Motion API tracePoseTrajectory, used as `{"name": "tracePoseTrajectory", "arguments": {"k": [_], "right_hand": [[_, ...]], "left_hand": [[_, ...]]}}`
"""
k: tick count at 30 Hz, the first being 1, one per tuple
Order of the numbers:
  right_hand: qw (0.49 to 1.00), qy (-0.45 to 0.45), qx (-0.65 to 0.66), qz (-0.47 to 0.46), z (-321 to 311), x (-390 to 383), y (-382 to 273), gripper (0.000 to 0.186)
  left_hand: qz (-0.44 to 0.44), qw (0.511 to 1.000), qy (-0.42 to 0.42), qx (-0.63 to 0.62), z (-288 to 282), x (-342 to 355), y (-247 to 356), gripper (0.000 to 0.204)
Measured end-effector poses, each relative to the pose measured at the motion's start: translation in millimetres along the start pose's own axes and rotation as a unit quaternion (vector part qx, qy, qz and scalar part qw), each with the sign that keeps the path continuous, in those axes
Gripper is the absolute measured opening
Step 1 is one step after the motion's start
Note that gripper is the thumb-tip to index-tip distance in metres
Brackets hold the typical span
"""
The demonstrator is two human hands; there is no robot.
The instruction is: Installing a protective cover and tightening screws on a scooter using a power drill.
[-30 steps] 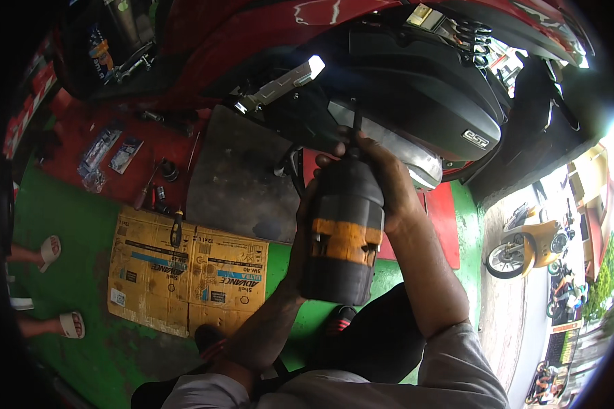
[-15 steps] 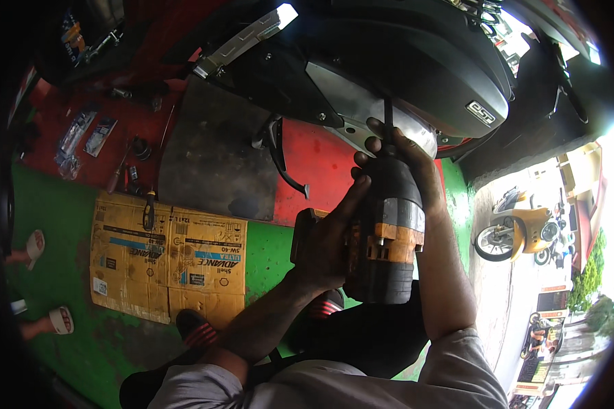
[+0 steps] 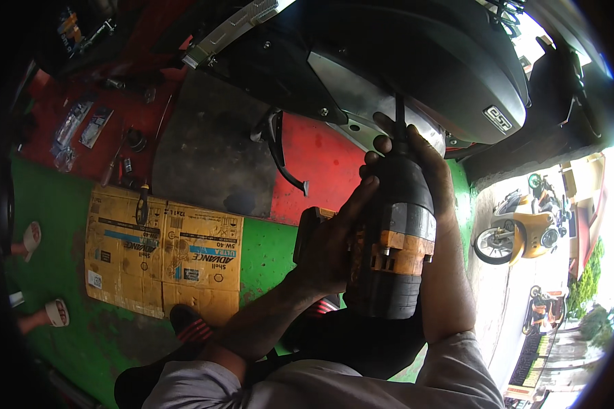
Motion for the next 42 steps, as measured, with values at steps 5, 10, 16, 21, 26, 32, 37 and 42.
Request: {"name": "tracePoseTrajectory", "arguments": {"k": [5,10,16,21,26,32,37,42], "right_hand": [[1.0,0.015,-0.011,-0.013,2,1,-2,0.054],[0.998,0.035,-0.042,-0.031,7,5,-2,0.053],[0.995,0.055,-0.066,-0.05,12,4,-1,0.052],[1.0,-0.012,-0.005,-0.011,13,8,-3,0.052],[0.998,0.033,-0.058,-0.005,10,-8,-6,0.048],[0.987,0.066,-0.149,0.003,-10,-60,-24,0.044],[0.985,0.102,-0.139,0.012,-52,-80,-49,0.038],[0.99,0.097,-0.101,-0.001,-70,-77,-59,0.038]], "left_hand": [[0.001,1.0,-0.007,-0.013,2,3,-3,0.109],[0.012,1.0,-0.004,-0.001,1,6,-7,0.112],[0.002,1.0,0.0,0.02,0,6,-4,0.112],[-0.013,1.0,-0.014,-0.012,5,3,-6,0.097],[-0.208,0.943,-0.009,-0.258,33,-13,-24,0.094],[-0.096,0.96,-0.07,-0.253,69,-35,-20,0.09],[-0.008,0.996,-0.087,-0.024,91,-35,-13,0.098],[-0.002,0.996,-0.091,0.018,102,-22,-17,0.1]]}}
Point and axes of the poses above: each hand's wrist, its own x-axis towards the middle knuckle, its own z-axis out of the palm, y = z × x, the point moved 3 cm from there along x, towards the middle knuckle, and after that the axes turned 7 degrees about x, right-handed, at the moved point
